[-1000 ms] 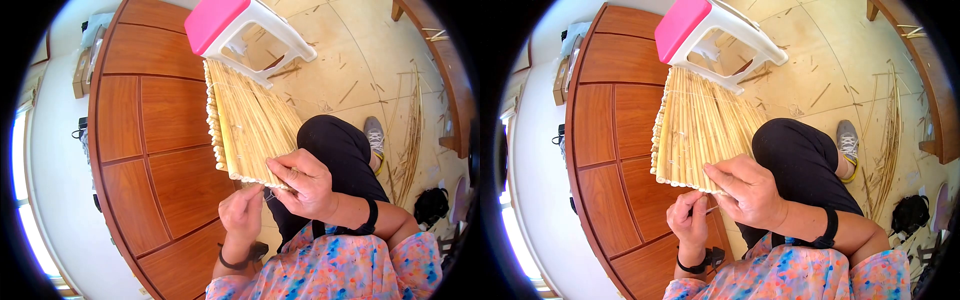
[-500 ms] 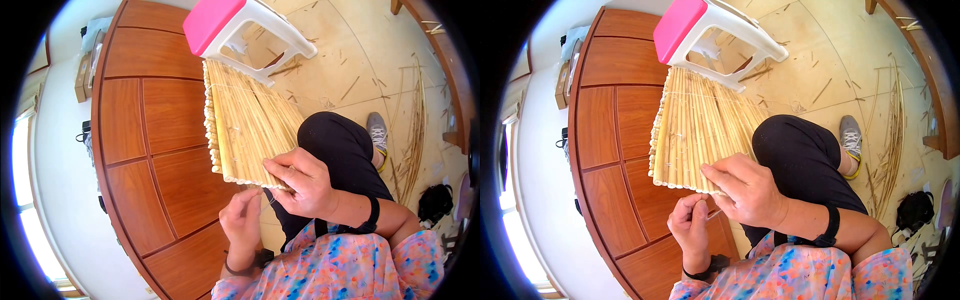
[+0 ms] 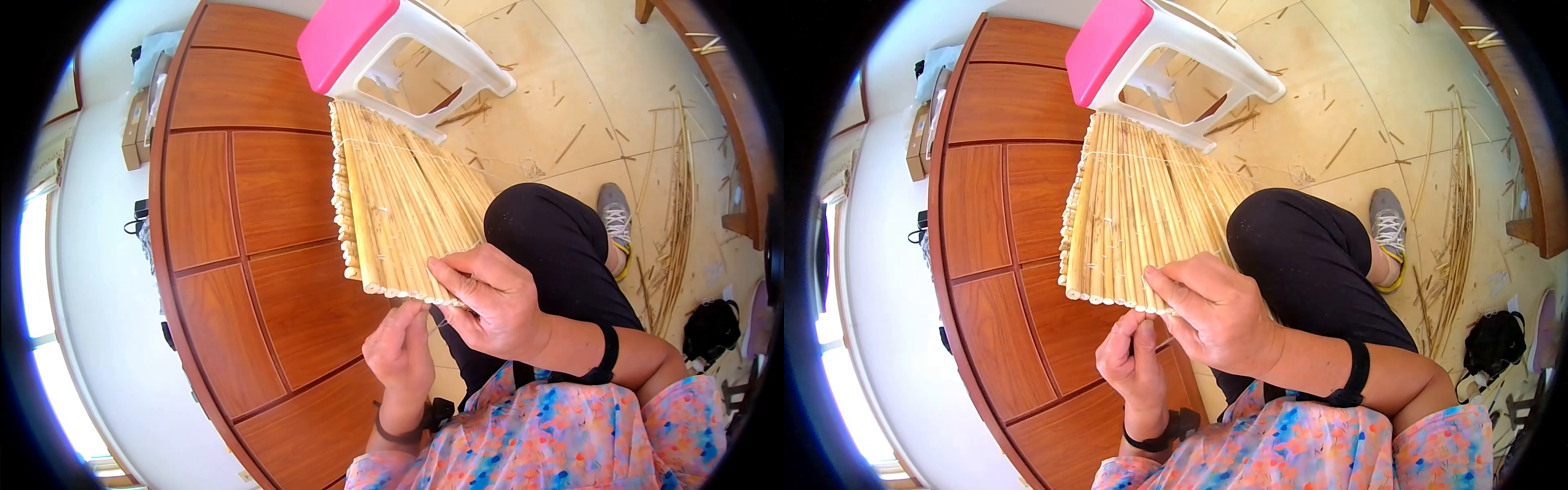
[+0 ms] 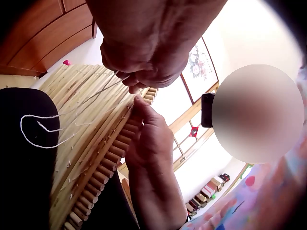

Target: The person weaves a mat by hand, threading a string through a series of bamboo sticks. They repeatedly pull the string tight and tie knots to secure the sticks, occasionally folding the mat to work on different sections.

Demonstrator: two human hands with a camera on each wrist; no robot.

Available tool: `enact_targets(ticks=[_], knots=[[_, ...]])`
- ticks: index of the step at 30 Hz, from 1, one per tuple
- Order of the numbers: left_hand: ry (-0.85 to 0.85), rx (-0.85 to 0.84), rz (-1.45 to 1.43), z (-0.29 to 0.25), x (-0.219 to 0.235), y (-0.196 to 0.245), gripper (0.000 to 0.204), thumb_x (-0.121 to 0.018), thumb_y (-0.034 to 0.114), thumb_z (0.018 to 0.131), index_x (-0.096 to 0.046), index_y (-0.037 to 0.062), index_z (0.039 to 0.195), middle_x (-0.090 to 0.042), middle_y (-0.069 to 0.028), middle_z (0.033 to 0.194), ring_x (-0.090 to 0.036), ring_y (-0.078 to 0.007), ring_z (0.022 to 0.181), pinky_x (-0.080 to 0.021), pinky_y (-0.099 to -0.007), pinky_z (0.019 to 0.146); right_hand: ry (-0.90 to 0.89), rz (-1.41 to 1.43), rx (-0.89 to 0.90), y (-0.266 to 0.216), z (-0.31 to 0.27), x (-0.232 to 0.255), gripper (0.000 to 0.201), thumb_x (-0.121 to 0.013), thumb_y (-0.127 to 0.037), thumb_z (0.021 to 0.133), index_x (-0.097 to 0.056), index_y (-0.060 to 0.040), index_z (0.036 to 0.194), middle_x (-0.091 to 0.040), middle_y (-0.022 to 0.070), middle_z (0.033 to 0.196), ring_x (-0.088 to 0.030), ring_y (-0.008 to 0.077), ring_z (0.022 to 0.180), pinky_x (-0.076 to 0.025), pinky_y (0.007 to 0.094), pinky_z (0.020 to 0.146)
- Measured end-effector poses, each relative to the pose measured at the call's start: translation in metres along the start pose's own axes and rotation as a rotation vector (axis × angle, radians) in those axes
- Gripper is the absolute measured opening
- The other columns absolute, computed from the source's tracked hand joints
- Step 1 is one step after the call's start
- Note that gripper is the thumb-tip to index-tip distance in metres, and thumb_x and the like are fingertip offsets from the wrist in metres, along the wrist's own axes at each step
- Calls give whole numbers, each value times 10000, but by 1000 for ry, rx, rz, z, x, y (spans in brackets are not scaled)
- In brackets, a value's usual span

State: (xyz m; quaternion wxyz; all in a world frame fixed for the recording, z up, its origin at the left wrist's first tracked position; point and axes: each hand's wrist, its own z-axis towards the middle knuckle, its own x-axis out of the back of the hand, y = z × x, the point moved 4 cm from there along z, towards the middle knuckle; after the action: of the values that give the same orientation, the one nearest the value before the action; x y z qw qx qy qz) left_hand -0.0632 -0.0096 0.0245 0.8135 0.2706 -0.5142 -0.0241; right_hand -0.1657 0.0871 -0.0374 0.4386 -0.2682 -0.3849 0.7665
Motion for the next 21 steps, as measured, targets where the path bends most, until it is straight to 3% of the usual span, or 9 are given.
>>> enact_targets(ticks=[21], knots=[[26, -22, -28, 4, -5, -3, 99, -644, -55, 870, -652, -40, 967, -676, -164, 799, -642, -228, 623, -500, -294, 581, 15, 28, -10, 0, -1, -2, 491, -726, 54, 662, -659, 29, 1149, -639, 116, 985, -625, 281, 795, -534, 354, 664]])
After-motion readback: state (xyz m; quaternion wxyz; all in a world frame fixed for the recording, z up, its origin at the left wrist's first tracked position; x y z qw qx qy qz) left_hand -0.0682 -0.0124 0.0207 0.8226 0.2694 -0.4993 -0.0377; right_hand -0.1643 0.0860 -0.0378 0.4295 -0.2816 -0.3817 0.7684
